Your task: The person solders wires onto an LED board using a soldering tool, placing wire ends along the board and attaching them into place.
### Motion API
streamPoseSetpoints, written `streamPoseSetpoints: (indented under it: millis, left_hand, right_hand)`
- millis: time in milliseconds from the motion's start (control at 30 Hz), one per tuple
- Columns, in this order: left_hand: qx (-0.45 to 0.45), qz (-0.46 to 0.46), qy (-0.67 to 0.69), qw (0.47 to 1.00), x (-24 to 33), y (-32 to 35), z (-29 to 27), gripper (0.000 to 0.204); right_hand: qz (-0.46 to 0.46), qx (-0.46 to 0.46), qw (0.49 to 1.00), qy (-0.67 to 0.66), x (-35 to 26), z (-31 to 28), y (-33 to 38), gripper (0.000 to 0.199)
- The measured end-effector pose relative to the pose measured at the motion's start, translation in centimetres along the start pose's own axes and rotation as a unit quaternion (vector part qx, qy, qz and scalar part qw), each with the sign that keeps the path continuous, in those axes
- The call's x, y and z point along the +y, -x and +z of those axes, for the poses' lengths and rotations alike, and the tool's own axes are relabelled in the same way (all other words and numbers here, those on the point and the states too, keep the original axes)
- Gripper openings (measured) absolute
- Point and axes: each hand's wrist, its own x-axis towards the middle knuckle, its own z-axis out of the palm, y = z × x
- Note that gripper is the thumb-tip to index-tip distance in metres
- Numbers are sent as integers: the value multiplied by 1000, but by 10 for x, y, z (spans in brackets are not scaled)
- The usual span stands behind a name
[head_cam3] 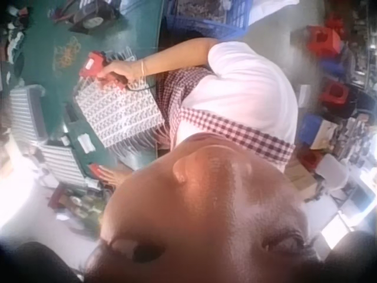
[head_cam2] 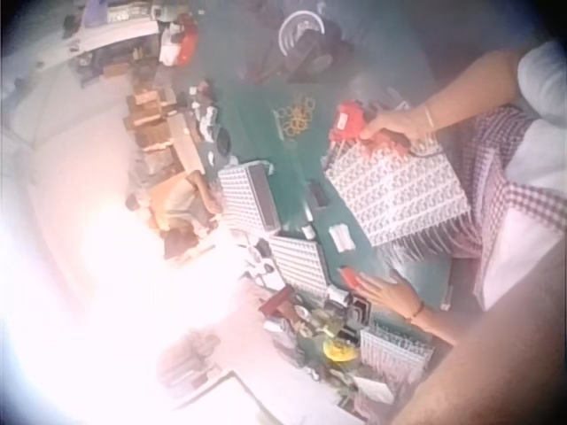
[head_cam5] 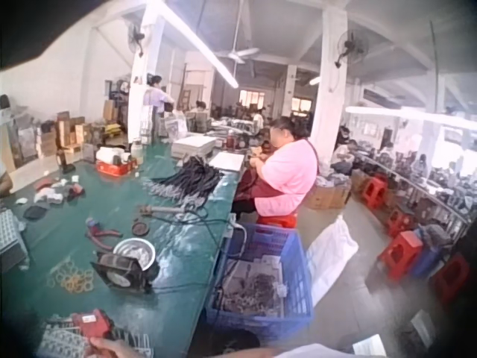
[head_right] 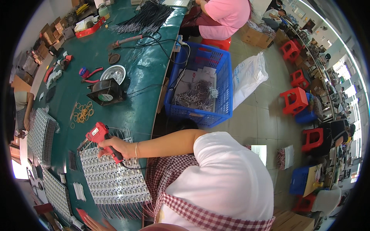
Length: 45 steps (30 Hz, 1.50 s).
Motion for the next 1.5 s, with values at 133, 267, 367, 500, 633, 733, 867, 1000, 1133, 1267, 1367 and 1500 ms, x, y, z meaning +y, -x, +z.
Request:
streamPoseSetpoints:
  millis: [133, 267, 367, 500, 633, 733, 867, 1000, 1133, 1267, 1367, 1500]
  left_hand:
    - [63, 16, 22, 998, -26, -50, 32, 48]
    - [64, -115, 105, 986, -56, -66, 79, 41]
    - [132, -184, 155, 961, -44, -57, 99, 25]
    - [35, -230, 304, 924, -58, -43, 121, 57]
    - [228, -157, 266, 924, -53, -45, 113, 31]
    - [266, -148, 266, 915, -33, -54, 89, 32]
    - [253, -215, 230, 915, -36, -52, 89, 31]
    - [252, -213, 222, 917, -44, -49, 100, 32]
    - [293, -178, 198, 918, -43, -50, 102, 30]
    - [285, -189, 210, 916, -50, -47, 112, 29]
    - [271, -217, 335, 876, -38, -45, 96, 34]
    - [281, -191, 361, 868, -34, -43, 94, 43]
  right_hand:
    - [8, 11, 1000, 1, -4, 1, 3, 26]
    - [18, 11, 1000, 7, -5, 6, 4, 25]
    - [18, 16, 1000, 5, -6, 4, 4, 24]
    - [13, 13, 1000, 16, -7, 4, 5, 23]
    - [20, 9, 1000, 7, -4, 4, 1, 24]
    - [14, 8, 1000, 12, -5, 0, 1, 25]
    - [24, 17, 1000, 8, -5, 1, 2, 25]
    - [28, 15, 1000, -3, -4, 4, 4, 25]
    - [20, 10, 1000, 10, -6, 3, 4, 24]
    - [23, 0, 1000, 1, -4, 0, 1, 24]
    - [19, 3, 1000, 3, -3, -2, 1, 25]
    - [22, 4, 1000, 2, -4, 1, 2, 24]
